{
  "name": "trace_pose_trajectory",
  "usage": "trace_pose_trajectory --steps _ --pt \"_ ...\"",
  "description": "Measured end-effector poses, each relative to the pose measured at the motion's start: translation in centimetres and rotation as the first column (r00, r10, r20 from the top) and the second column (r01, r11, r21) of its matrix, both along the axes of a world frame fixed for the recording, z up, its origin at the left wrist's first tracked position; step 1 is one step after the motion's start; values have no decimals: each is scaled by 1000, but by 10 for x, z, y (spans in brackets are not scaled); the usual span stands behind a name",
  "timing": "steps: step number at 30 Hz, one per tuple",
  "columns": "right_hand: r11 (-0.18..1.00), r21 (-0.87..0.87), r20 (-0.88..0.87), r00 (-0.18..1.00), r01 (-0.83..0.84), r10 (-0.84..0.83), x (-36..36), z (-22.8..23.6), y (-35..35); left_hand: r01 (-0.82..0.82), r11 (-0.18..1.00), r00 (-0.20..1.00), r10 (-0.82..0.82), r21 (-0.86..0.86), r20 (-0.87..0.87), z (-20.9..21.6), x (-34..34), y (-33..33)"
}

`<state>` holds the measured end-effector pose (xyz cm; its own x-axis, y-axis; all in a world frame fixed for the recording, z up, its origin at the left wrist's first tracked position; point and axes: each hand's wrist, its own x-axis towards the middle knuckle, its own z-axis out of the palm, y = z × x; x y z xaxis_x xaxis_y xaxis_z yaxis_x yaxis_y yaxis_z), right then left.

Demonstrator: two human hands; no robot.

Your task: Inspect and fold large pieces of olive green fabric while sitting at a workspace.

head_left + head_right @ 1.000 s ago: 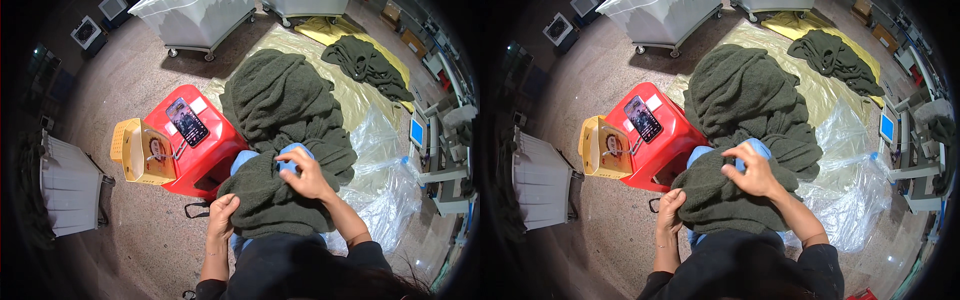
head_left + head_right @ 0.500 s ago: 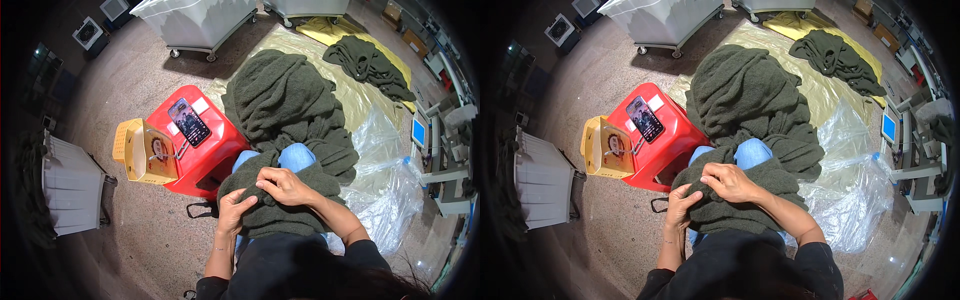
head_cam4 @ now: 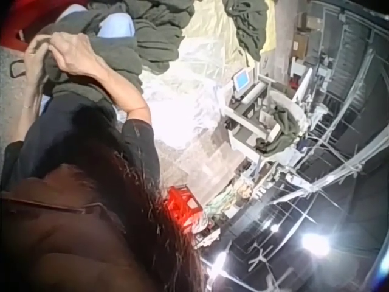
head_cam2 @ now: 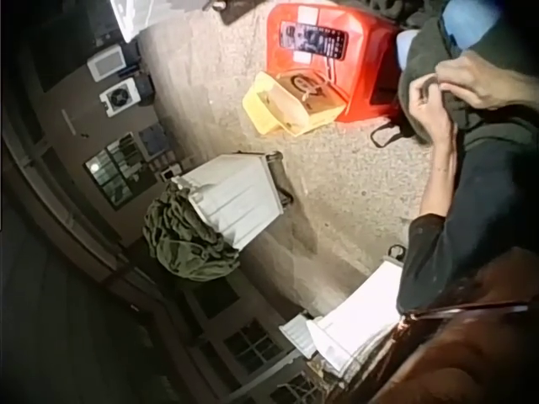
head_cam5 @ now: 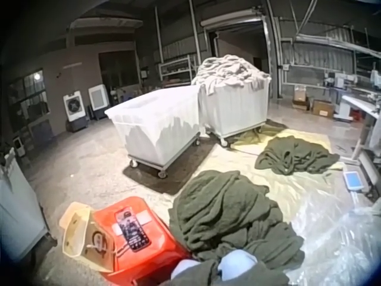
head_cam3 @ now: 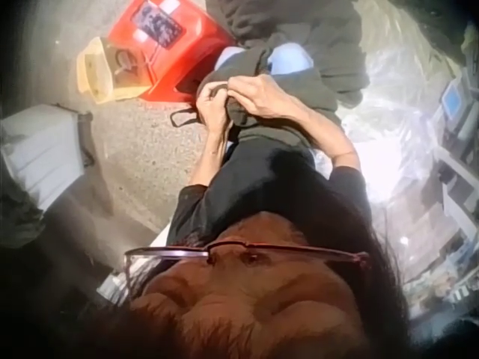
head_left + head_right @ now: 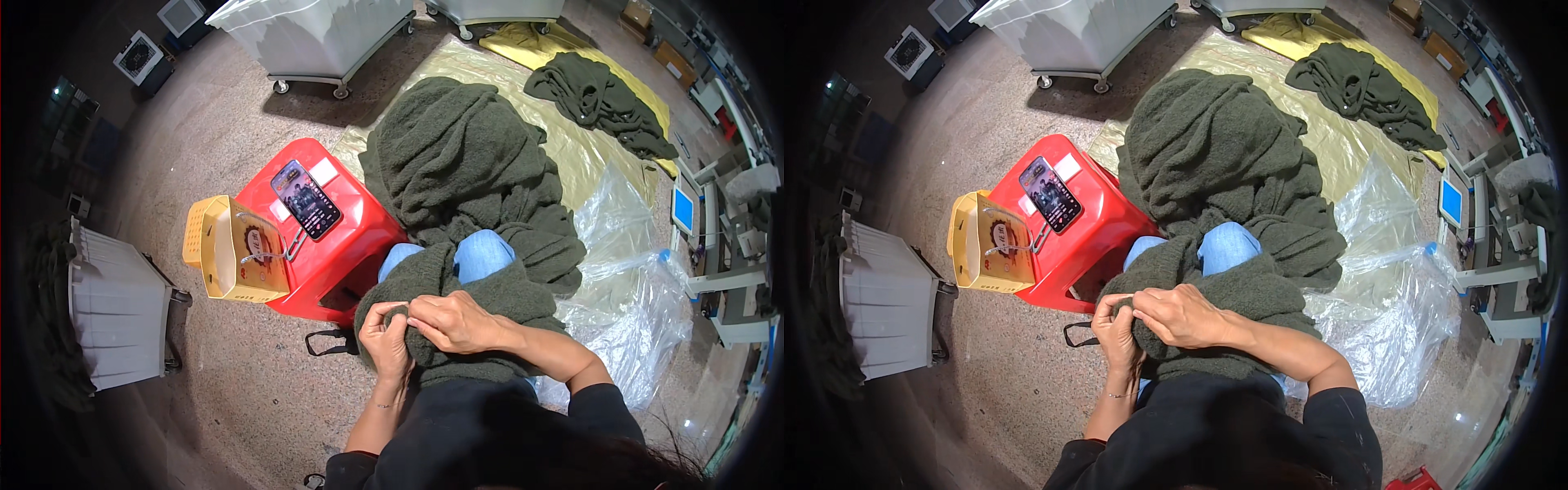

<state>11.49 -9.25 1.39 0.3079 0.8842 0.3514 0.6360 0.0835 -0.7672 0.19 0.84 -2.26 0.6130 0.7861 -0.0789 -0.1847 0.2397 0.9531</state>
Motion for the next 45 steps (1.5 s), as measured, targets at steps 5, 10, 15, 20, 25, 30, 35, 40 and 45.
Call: trace_pose_trajectory --steps 5,10,15,20,25,30,35,40,45 --pt "997 -42 -54 997 -60 58 3 -3 -14 126 984 980 -104 125 -170 10 2 9" --pt "970 -220 44 995 98 -90 43 1 -53 121 949 991 -132 -292 -19 18 -18 46" --pt "920 -265 66 957 289 -282 61 -5 -82 285 853 955 -291 -438 55 19 -33 49" --pt "949 -210 -340 892 235 -296 61 9 -91 301 787 953 -233 -539 192 23 -26 43" --pt "844 20 -113 840 535 -530 55 20 -93 305 787 952 -243 -536 185 34 -14 32" --pt "875 331 157 894 352 -419 30 29 -71 262 856 965 -228 -446 129 38 -5 18" --pt "904 400 260 928 148 -267 1 26 -39 281 901 960 -265 -329 93 50 0 2" --pt "897 409 260 921 167 -289 -3 20 -28 274 923 961 -270 -270 51 41 -5 -4" --pt "911 382 345 890 155 -297 -4 16 -28 240 902 970 -209 -359 121 37 -3 -6"
